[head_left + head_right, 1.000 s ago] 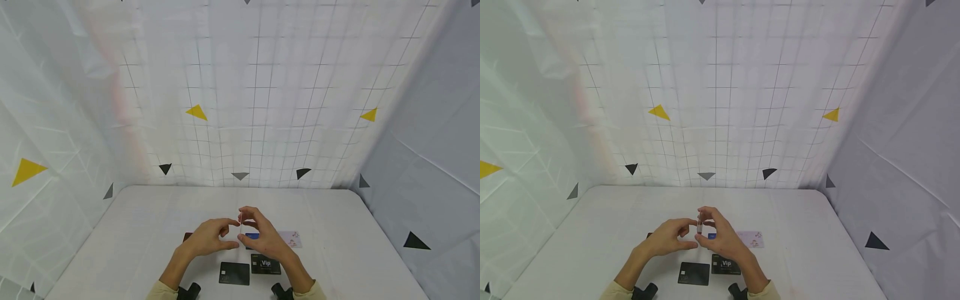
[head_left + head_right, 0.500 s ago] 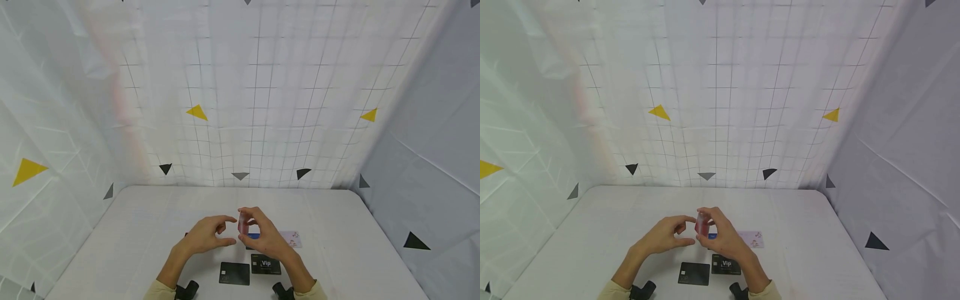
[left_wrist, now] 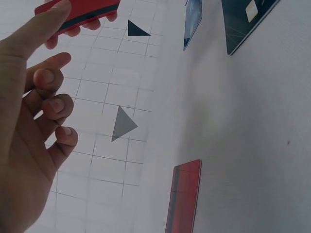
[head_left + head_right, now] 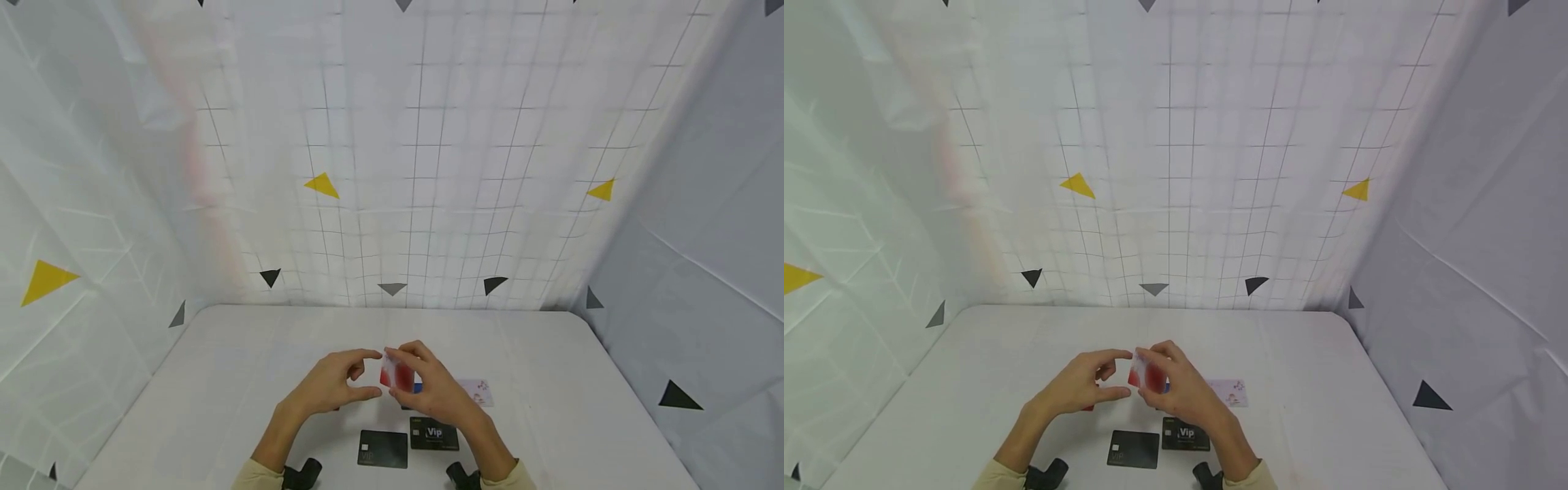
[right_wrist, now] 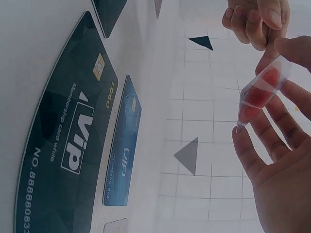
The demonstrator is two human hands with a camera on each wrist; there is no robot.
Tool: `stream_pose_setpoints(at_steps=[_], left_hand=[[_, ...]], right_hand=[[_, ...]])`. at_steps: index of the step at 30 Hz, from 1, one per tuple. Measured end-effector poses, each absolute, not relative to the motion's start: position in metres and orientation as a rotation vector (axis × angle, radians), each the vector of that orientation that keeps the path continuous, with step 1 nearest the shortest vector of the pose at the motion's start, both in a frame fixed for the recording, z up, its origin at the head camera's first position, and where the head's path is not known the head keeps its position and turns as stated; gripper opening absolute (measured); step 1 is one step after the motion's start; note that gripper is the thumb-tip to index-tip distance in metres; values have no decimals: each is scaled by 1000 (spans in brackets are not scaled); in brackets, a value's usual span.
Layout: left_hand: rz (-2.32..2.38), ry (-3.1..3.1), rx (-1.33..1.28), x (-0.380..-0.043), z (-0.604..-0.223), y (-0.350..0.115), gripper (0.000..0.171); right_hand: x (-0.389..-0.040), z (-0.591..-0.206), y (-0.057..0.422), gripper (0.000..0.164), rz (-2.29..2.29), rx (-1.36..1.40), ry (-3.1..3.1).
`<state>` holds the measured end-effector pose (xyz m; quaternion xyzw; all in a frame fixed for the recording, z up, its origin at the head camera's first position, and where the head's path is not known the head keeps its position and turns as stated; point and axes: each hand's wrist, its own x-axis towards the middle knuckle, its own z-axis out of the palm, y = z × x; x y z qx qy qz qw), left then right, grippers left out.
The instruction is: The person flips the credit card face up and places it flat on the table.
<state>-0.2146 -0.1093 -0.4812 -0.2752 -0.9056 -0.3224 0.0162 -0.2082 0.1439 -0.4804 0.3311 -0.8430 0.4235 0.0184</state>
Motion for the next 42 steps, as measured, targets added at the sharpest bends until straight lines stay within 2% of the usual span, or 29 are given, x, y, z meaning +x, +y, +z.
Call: stream_pose_setpoints(at_steps=[9, 15, 21, 42], left_hand=[[-1011, -2780, -864, -214, -480, -110, 58], [-988, -2807, -855, -214, -479, -111, 64], [-987, -2804, -874, -214, -480, -110, 59], [-955, -2867, -870, -218, -480, -126, 55]], right_hand=[[-208, -481, 143, 60, 1105, 1035, -2705], [-208, -482, 142, 60, 978, 1010, -2759], [-208, -483, 141, 61, 861, 1006, -2778], [-210, -490, 142, 58, 962, 985, -2865]])
